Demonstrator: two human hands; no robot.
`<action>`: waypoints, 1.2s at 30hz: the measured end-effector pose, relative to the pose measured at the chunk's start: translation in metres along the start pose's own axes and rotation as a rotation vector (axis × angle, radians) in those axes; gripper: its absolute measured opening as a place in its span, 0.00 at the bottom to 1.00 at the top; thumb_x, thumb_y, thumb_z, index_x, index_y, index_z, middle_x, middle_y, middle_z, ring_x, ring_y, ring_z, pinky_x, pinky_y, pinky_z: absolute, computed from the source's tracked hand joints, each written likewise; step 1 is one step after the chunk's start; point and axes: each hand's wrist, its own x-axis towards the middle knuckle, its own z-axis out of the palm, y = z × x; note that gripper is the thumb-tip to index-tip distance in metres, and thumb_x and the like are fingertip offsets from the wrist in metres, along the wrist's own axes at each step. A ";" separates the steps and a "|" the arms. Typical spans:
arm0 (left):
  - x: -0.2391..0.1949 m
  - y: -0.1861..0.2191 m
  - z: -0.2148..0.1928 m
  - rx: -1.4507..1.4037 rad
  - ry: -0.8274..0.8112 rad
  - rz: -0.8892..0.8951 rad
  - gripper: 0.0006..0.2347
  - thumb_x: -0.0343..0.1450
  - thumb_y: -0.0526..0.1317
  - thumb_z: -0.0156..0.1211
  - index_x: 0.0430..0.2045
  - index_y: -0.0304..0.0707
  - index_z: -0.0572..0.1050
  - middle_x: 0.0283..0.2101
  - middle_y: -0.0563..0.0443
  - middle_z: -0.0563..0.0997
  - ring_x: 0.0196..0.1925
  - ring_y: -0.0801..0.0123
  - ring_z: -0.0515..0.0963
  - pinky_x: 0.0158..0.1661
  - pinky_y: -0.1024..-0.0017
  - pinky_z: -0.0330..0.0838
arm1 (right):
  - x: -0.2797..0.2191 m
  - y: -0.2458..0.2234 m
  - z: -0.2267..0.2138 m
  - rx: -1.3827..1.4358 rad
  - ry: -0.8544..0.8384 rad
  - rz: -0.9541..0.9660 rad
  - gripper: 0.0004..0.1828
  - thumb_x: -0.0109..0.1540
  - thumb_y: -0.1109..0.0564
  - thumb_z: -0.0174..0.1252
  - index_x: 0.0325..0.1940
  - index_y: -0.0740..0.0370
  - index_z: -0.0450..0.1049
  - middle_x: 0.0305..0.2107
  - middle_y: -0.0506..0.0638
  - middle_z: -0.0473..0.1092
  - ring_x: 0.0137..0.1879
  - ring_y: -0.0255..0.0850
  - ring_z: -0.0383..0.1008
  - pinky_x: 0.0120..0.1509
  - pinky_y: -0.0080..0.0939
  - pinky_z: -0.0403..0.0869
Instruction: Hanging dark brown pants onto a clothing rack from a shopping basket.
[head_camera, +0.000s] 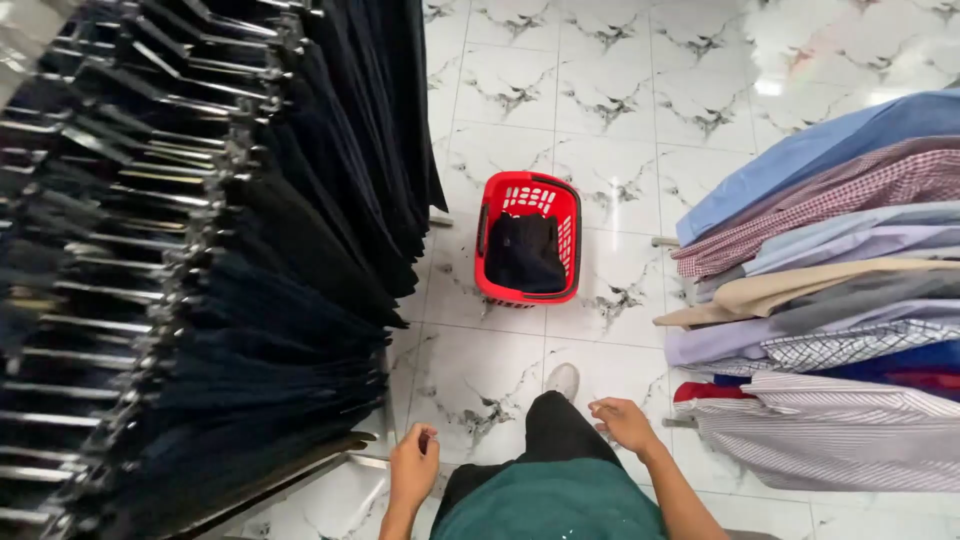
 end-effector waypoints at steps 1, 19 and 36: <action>0.005 0.018 0.002 0.003 -0.003 -0.009 0.07 0.70 0.41 0.53 0.35 0.49 0.78 0.32 0.57 0.85 0.37 0.65 0.81 0.46 0.69 0.71 | 0.014 -0.005 -0.008 -0.002 -0.006 0.008 0.22 0.64 0.47 0.56 0.55 0.62 0.82 0.47 0.49 0.78 0.52 0.47 0.84 0.38 0.33 0.65; 0.273 0.133 0.235 0.158 -0.367 0.004 0.07 0.73 0.39 0.50 0.41 0.48 0.75 0.39 0.55 0.76 0.41 0.66 0.78 0.46 0.68 0.69 | 0.433 -0.080 -0.068 -0.502 -0.134 -0.263 0.18 0.65 0.42 0.52 0.53 0.44 0.80 0.55 0.43 0.78 0.61 0.40 0.77 0.64 0.43 0.71; 0.516 0.039 0.384 0.449 0.443 0.799 0.07 0.66 0.41 0.54 0.26 0.45 0.81 0.31 0.56 0.83 0.40 0.60 0.77 0.66 0.43 0.52 | 0.721 -0.164 0.071 -0.921 0.090 -0.481 0.31 0.72 0.38 0.35 0.80 0.18 0.39 0.72 0.84 0.36 0.55 0.83 0.70 0.56 0.68 0.75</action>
